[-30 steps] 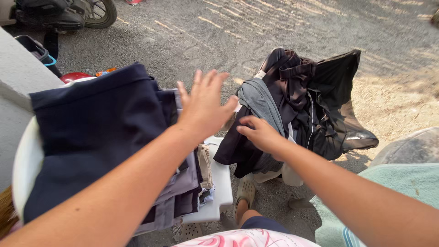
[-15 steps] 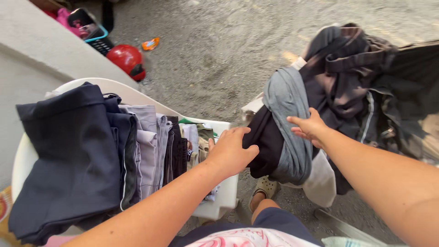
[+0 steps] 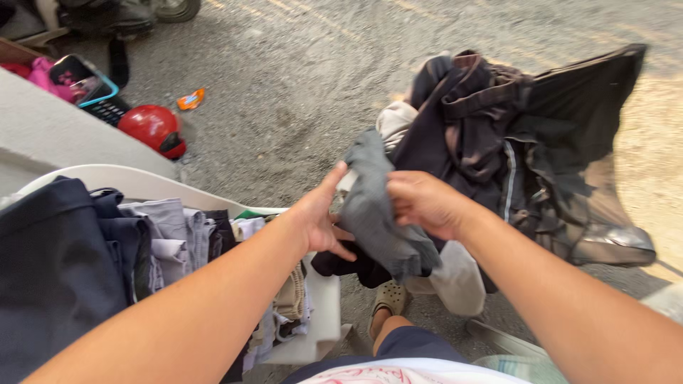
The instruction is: The person folds several pairs of pants on a towel-covered outdoor table and places each folded item onto a stack on a nearby chair.
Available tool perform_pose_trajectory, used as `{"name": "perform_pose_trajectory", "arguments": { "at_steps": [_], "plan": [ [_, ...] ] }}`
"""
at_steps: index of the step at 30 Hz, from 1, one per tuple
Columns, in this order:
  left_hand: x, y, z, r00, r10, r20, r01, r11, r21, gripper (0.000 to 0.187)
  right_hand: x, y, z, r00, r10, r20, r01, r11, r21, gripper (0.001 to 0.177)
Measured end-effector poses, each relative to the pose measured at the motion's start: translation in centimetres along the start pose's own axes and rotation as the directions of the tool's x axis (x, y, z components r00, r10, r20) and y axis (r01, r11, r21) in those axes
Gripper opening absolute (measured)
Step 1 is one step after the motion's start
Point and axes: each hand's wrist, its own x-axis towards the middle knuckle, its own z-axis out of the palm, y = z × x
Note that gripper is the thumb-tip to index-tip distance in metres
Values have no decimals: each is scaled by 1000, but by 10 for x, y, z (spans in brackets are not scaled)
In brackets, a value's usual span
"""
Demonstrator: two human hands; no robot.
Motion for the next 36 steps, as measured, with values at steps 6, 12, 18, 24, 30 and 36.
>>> {"name": "perform_pose_trajectory", "arguments": {
  "at_steps": [6,12,18,24,30,36],
  "plan": [
    [47,0,-21,891,157,426,-19,950,-311,15,-73,12,61,926,83,369,-88,996,-4,19],
    [-118,-53,-76,837,159,523,-383,853,353,18,-118,28,71,983,182,0,-164,885,435,71],
    [-195,-145,-87,736,-34,676,-485,670,562,30,-119,84,121,904,418,89,-422,842,335,40],
    [-231,-195,-132,775,-21,631,-450,683,575,42,-170,153,174,866,477,149,-495,780,383,37],
    [-246,-204,-112,850,138,508,-467,646,605,48,-251,151,159,983,150,-105,-97,914,393,39],
    [-285,-155,12,636,387,667,-772,304,559,49,-399,109,91,671,-432,-602,688,664,291,32]
  ]
}}
